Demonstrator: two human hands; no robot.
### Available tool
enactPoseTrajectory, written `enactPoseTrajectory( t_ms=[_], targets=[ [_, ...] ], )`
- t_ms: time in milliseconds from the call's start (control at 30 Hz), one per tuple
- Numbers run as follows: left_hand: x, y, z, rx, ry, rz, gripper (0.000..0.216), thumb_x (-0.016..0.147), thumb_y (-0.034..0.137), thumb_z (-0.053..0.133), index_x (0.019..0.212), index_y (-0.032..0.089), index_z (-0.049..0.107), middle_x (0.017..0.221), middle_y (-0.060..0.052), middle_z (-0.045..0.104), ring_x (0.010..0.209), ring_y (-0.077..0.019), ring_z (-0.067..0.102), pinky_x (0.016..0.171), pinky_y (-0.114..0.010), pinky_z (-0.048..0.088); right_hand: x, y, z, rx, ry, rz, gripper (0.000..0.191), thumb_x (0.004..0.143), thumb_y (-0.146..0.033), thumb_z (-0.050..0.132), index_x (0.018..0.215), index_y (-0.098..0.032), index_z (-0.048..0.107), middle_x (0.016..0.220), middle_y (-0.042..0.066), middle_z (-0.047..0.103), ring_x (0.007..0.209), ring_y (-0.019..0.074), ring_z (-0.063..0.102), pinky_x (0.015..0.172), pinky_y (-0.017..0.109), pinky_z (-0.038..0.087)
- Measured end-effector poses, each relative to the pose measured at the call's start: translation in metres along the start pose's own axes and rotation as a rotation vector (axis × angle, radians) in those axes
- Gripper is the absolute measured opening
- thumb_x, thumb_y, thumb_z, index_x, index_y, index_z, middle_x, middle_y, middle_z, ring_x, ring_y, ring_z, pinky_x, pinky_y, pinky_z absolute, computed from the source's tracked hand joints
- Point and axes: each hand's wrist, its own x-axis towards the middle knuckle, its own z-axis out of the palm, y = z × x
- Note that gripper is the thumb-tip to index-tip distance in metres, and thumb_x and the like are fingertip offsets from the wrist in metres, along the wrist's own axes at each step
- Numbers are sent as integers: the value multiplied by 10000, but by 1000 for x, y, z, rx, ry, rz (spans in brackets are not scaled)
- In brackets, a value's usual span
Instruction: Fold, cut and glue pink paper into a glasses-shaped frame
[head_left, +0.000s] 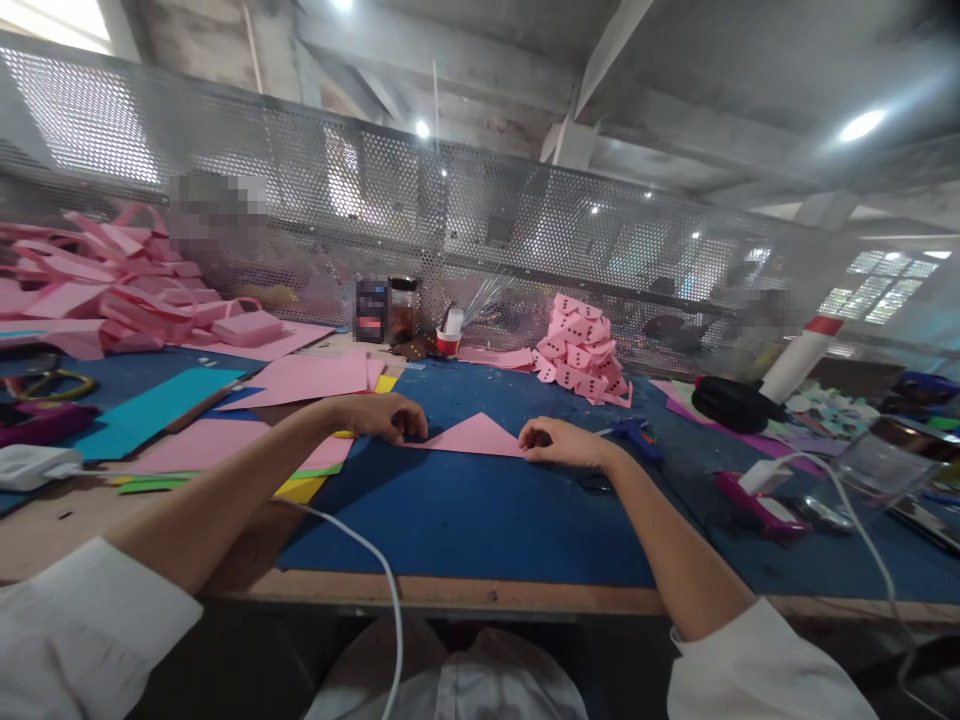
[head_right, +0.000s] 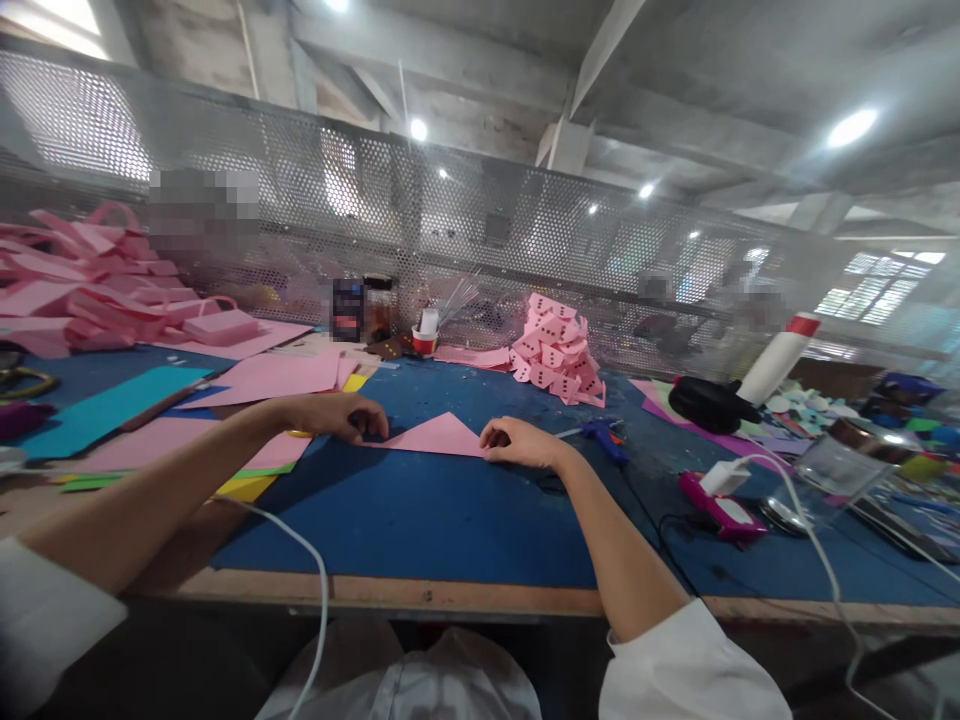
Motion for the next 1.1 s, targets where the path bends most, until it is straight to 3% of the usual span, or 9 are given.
enactPoseTrajectory(
  t_ms=[233,467,800,1100],
  targets=[
    [-2,13,3,28,49,10,326,689,198,621,1008,162,673,950,-38,659,845,-164,580,715,-207,441,7,-3,12,-34,74,-15,158,781,-296,687,888,-184,655,935,37,612,824,154,588,766,272,454],
    [14,40,34,84,191,40,221,780,331,617,937,189,679,895,-12,667,811,-152,596,701,-206,418,8,0,15,-63,116,-25,139,784,-288,690,892,-200,682,934,30,601,814,147,587,774,269,450],
    [20,40,47,202,344,62,184,800,300,569,891,180,675,856,-20,654,771,-153,580,664,-212,398,7,-7,15,-105,170,-31,85,786,-263,677,845,-212,711,883,21,630,777,142,589,731,255,428],
    [20,44,50,294,394,109,175,803,242,538,870,167,682,831,-30,648,728,-138,574,651,-213,385,6,-8,14,-109,192,-9,121,799,-293,650,837,-217,736,853,15,671,784,152,601,725,256,409]
  ],
)
